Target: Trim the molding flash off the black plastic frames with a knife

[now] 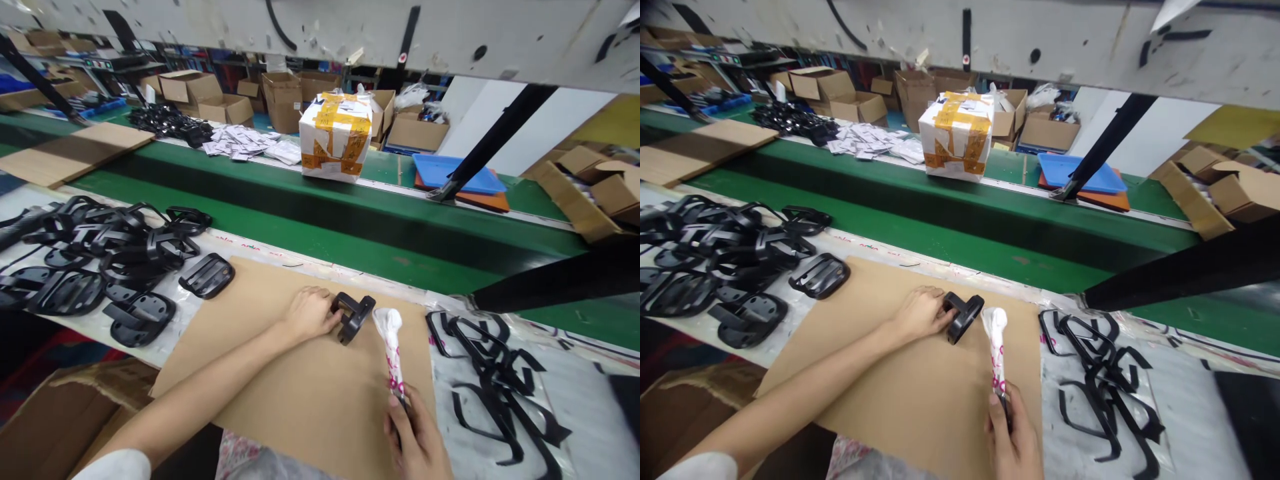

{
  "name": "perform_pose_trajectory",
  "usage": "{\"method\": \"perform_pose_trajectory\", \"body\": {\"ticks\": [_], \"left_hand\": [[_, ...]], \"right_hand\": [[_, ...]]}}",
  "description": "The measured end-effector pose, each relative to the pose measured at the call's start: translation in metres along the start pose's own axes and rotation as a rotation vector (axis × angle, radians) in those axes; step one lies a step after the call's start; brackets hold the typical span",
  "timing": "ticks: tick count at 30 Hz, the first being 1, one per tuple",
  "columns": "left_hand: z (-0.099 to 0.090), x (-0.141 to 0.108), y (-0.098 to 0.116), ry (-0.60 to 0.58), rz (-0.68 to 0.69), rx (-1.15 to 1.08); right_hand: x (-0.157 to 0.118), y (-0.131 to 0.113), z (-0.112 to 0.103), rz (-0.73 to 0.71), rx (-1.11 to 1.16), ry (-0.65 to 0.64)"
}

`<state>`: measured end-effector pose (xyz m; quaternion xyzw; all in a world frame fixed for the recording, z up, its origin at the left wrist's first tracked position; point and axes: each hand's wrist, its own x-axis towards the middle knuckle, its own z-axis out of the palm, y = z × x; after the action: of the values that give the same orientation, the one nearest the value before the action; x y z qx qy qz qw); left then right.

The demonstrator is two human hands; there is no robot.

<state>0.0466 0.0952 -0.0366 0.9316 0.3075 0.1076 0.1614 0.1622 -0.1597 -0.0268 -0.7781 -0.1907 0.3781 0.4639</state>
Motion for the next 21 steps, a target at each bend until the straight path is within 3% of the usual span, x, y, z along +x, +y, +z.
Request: {"method": "perform_pose_trajectory", "body": {"ticks": [4,11,16,18,21], "left_hand": [[0.004,0.000,-0.005,-0.011,0.033,-0.022],[0.013,-0.004,-0.007,0.028,0.024,0.036],[0.018,-0.006,-0.003,0.052,-0.047,0.007],[0.019,-0.006,-0.002,0.054,-0.055,-0.005],[0.019,-0.007,-0.001,0.054,-0.069,-0.010]], "right_hand": [[-0.004,0.015,0.000,-0.039,-0.148,-0.090],[0.004,0.033,0.010,-0.124,-0.291,0.008],[-0.002,0.022,0.009,0.027,-0.039,-0.047],[-0.010,0.011,0.008,0.093,0.080,0.033],[-0.019,-0.001,0.011,0.053,0.153,0.136]]}}
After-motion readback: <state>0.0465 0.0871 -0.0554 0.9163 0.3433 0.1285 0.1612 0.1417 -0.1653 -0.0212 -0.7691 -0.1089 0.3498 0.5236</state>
